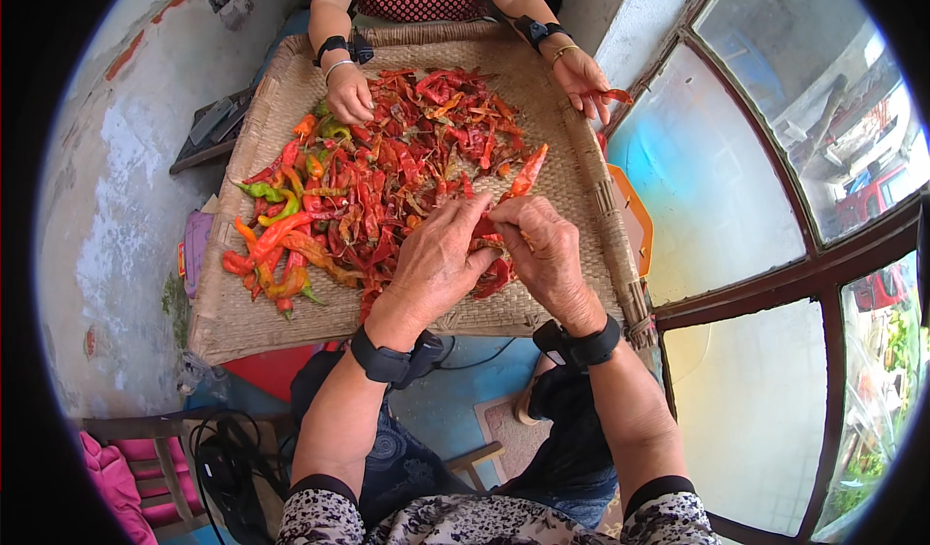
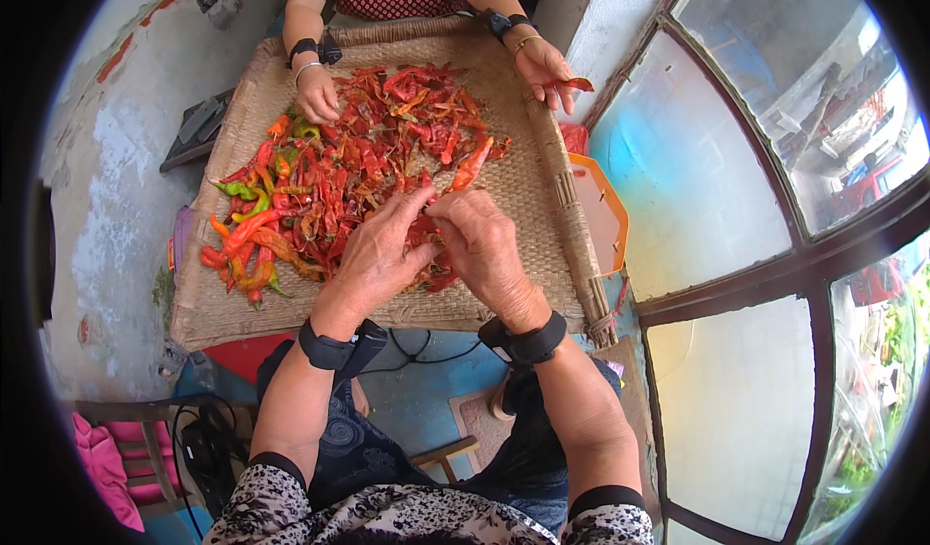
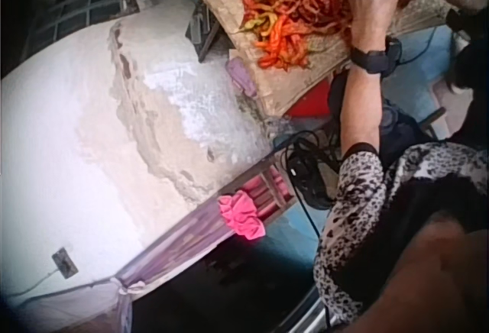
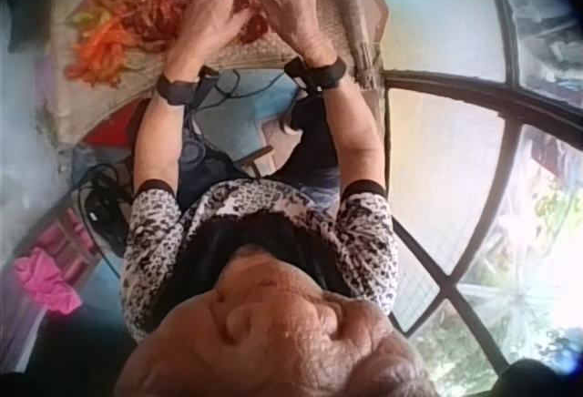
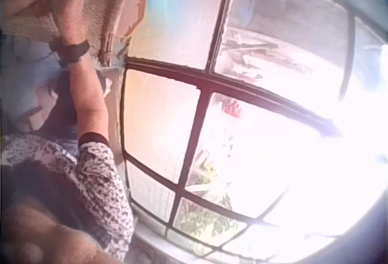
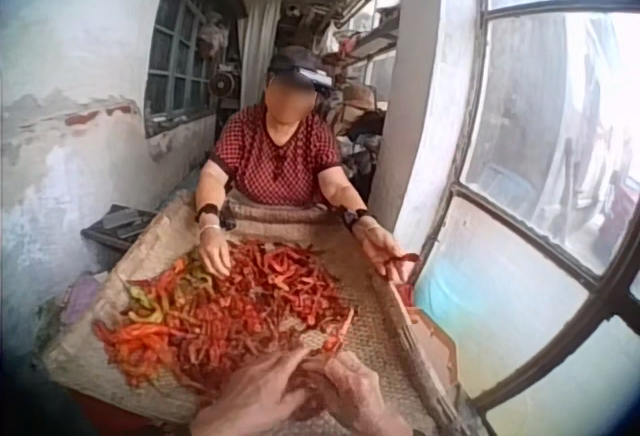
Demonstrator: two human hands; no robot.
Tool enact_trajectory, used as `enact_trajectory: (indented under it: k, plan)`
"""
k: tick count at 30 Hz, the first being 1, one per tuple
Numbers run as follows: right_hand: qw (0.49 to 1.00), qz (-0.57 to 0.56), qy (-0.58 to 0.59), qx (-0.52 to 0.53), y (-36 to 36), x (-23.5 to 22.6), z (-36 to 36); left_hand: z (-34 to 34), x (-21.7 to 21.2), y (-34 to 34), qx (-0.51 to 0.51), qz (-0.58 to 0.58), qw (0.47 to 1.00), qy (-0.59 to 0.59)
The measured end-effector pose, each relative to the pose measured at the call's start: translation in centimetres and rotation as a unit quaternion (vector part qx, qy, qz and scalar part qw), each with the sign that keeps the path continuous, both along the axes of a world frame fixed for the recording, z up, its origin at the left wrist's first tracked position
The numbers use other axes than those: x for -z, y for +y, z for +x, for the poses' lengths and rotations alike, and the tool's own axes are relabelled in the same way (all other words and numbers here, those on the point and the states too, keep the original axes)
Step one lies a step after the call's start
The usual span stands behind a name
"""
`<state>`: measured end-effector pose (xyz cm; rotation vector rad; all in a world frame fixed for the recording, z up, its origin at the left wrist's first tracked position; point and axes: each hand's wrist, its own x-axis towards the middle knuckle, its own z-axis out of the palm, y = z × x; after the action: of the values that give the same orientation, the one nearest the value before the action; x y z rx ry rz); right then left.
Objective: The person empties a bag of dried peppers onto a tray and sorts through them by hand, pulling off the stems and moving the peppers into a pile.
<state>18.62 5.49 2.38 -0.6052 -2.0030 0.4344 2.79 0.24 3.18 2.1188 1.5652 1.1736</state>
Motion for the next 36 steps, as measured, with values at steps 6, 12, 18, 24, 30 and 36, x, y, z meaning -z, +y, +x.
enact_trajectory:
  k: [6, 12, 18, 24, 30, 36]
  plan:
    - [0.964, -0.213, 0.159, 0.003, -1.0, -0.3, -0.3, -0.2, 0.6, 0.5, -0.020, -0.030, 0.999, 0.028]
    - [0.914, -0.266, 0.302, 0.050, 2.5, -0.4, 4.8, -1.0, 0.0, 0.2, -0.040, -0.038, 0.998, -0.020]
    - [0.841, -0.269, 0.464, 0.076, 4.2, -0.3, 9.5, -1.4, 0.0, 0.3, -0.032, -0.141, 0.967, -0.211]
    - [0.819, -0.321, 0.411, 0.241, 4.6, 1.0, 11.6, -2.2, 0.8, 0.6, 0.069, -0.198, 0.832, -0.513]
    - [0.911, -0.371, 0.176, 0.045, 1.8, -0.6, 6.0, -1.6, 1.2, 0.4, 0.122, -0.251, 0.792, -0.543]
    - [0.913, -0.402, -0.007, -0.063, -1.5, 0.3, 0.6, -0.3, 1.2, 0.5, 0.104, -0.280, 0.824, -0.482]
